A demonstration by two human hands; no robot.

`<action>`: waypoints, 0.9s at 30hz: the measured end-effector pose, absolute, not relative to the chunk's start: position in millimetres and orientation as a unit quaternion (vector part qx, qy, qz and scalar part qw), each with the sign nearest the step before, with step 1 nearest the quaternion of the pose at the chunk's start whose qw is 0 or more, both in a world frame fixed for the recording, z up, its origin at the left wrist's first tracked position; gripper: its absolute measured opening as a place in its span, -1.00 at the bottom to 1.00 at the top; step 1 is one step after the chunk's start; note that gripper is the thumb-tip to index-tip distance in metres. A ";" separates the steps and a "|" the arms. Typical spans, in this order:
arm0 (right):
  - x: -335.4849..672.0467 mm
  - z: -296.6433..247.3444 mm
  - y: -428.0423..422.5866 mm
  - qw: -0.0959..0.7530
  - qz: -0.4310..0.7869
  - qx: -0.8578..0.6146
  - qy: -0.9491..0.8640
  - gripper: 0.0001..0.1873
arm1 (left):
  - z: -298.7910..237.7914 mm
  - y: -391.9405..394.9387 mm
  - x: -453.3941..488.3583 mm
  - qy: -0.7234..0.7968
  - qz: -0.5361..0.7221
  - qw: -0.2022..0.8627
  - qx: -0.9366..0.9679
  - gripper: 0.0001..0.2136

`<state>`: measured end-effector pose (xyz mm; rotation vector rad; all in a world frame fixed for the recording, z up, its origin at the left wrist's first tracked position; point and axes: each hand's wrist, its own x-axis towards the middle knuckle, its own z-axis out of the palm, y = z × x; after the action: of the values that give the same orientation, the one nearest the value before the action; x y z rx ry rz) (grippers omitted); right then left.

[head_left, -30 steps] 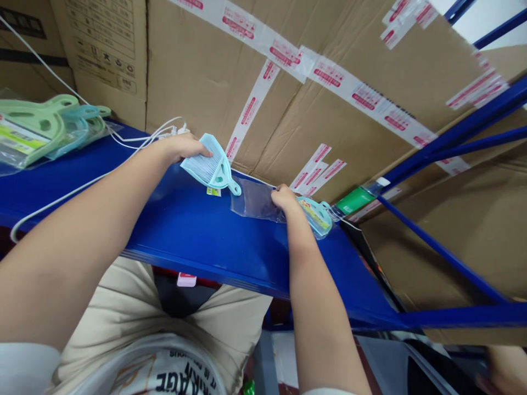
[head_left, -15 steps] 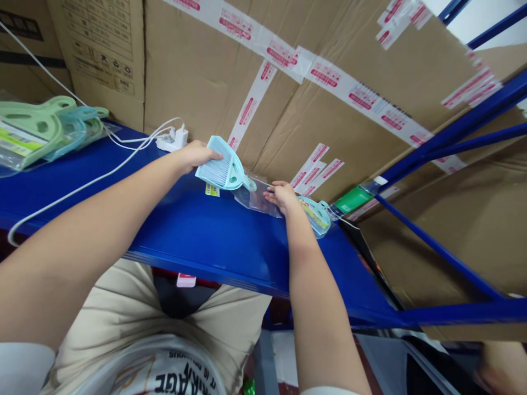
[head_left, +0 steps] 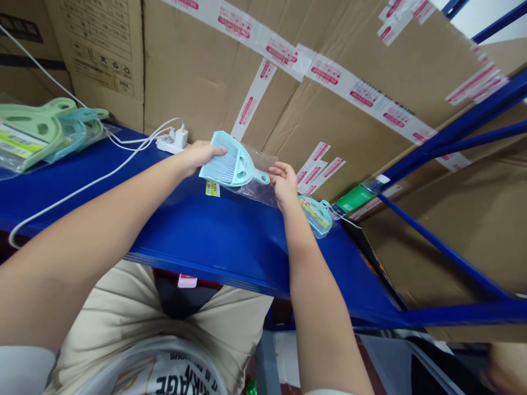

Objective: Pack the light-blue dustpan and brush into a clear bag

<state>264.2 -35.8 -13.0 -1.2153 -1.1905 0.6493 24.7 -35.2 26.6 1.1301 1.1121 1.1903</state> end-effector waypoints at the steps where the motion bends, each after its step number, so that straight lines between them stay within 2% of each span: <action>1: 263.0 -12.1 -36.8 0.611 0.282 -0.516 -0.530 -0.52 | 27.5 -36.4 24.7 0.467 0.504 0.548 0.477 -0.85; 7: 265.6 -1.4 -43.2 0.615 0.281 -0.522 -0.521 -0.55 | 27.4 -34.8 22.7 0.454 0.517 0.541 0.483 -0.82; 11: 272.7 6.9 -49.1 0.636 0.291 -0.574 -0.426 -0.67 | 25.6 -29.8 20.3 0.454 0.522 0.528 0.493 -0.74; 13: 273.3 9.6 -54.9 0.614 0.324 -0.595 -0.405 -0.76 | 25.4 -28.2 18.7 0.460 0.521 0.520 0.496 -0.71; 17: 270.4 12.4 -66.6 0.552 0.373 -0.588 -0.458 -0.87 | 25.4 -26.9 15.9 0.454 0.533 0.514 0.496 -0.69; 27: 269.0 10.7 -67.5 0.546 0.373 -0.564 -0.495 -0.95 | 23.2 -25.6 16.7 0.468 0.541 0.493 0.495 -0.72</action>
<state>269.0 -67.5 10.7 -1.3370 -1.1735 0.8841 16.7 -25.6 23.2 1.2010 1.1348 1.3115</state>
